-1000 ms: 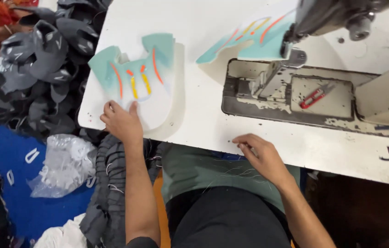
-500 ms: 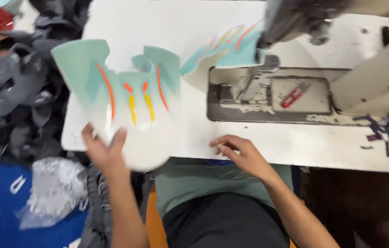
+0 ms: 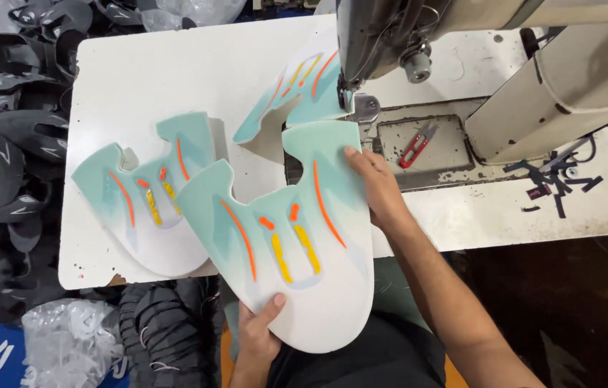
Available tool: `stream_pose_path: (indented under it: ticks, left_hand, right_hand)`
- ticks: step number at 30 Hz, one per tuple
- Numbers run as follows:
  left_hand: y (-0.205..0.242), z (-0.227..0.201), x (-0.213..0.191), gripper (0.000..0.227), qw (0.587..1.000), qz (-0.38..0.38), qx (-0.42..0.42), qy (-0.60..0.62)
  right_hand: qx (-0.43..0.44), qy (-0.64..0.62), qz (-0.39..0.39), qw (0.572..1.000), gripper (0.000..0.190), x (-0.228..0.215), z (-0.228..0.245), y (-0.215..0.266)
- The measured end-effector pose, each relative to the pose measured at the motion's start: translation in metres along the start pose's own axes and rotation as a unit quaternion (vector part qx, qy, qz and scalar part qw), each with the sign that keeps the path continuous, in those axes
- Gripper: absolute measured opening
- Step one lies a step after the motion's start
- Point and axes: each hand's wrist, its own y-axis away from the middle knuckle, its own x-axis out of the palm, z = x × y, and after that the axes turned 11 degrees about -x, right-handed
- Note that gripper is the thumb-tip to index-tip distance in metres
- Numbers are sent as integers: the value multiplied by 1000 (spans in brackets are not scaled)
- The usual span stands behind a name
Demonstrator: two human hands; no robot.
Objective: The person uses a sewing machine to stitch the edges of light blue and white slipper uppers. They guide the items under the needle, feed them through the machine, and stack the finished pieces on the table.
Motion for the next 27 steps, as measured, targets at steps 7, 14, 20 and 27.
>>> stream_pose_path:
  ticks: [7,14,20,27]
  left_hand:
    - [10,-24,36,66,1000,-5,3,22]
    - [-4,-23,32,55,999,-2,39,36]
    - [-14,-41,46,54,998,-21,58,-5]
    - [-25,-37,41,55,998,4,68,-7]
  right_hand:
    - [-9,8,32,999,36,5,11,-17]
    - [-80,167,118,976,44,-5,29,-29]
    - [-654,442,-111,604,37,-90,138,-4]
    - [-651,490,-306,492,54,-248,81,-49]
